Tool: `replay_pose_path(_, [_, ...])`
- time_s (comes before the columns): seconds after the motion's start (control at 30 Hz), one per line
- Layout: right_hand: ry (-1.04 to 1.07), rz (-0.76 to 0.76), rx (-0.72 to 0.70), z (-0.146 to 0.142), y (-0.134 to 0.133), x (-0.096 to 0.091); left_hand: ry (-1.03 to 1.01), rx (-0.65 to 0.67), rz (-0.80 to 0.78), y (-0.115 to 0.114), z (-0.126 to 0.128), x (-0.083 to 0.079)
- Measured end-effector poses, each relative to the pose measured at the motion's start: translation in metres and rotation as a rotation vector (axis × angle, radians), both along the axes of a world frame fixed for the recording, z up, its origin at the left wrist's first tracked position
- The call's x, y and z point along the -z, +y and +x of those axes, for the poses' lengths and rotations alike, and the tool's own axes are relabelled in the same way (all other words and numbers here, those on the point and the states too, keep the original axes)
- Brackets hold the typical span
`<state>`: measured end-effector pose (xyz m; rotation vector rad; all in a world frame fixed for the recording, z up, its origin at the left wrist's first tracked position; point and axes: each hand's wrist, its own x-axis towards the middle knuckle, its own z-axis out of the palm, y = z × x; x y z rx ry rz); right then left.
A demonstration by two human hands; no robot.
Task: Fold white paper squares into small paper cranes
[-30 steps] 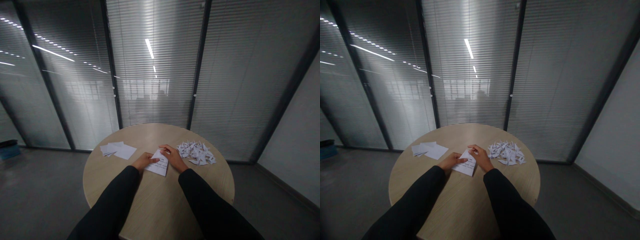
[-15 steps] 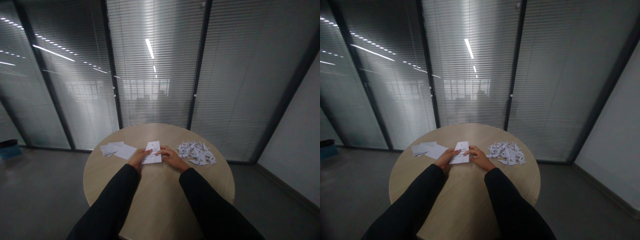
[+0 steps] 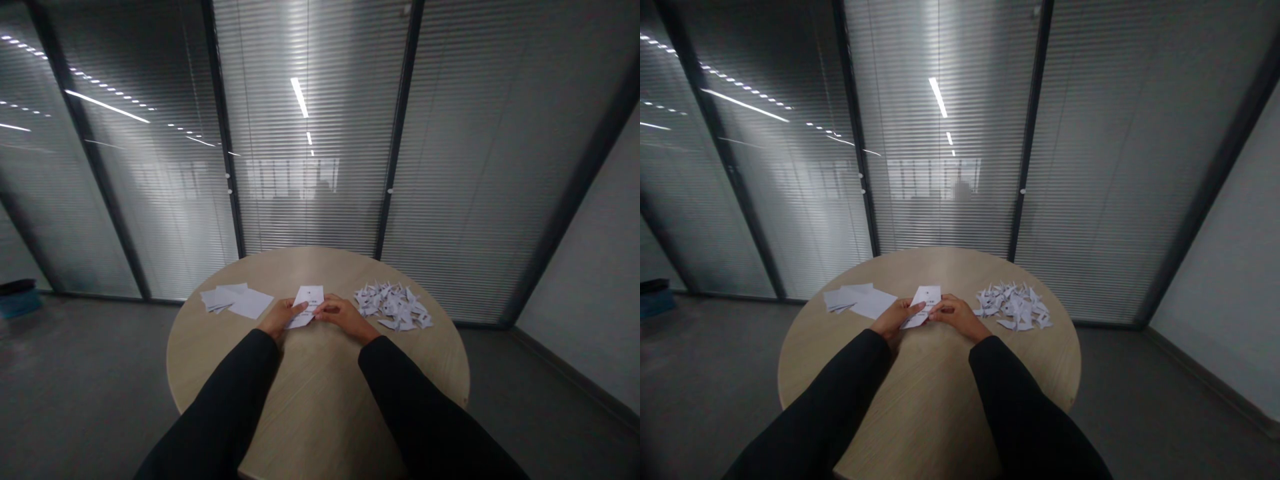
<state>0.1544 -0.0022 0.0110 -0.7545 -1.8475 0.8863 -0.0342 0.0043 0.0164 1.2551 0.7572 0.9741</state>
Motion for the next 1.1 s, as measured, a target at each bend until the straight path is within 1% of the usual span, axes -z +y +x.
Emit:
replay_pose_path(0.13, [0.027, -0.020, -0.006, 0.001, 0.001, -0.001, 0.023, -0.010, -0.007, -0.002, 0.000, -0.002])
replay_pose_path(0.3, [0.000, -0.031, 0.003, 0.003, 0.004, 0.002, 0.064, 0.013, -0.019, 0.000, 0.000, -0.001])
replay_pose_path(0.4, [0.020, -0.089, 0.047, 0.002, 0.003, 0.002, 0.021, 0.029, -0.025, 0.001, 0.001, 0.001])
replay_pose_path(0.53, [0.083, -0.168, 0.136, 0.000, -0.001, 0.000, -0.065, 0.100, -0.028, -0.001, 0.005, 0.003])
replay_pose_path(0.63, [0.098, -0.161, 0.196, -0.001, -0.002, 0.000, -0.083, 0.116, -0.037, -0.002, 0.007, 0.003])
replay_pose_path(0.8, [0.121, -0.169, 0.227, -0.001, 0.002, 0.004, -0.079, 0.125, -0.039, -0.002, 0.008, 0.005])
replay_pose_path(0.97, [0.060, -0.116, 0.278, 0.001, 0.006, 0.008, -0.092, 0.119, -0.050, 0.003, 0.009, 0.010])
replay_pose_path(1.1, [0.029, -0.060, 0.314, 0.000, 0.006, 0.008, 0.005, 0.085, 0.043, 0.000, 0.011, 0.007])
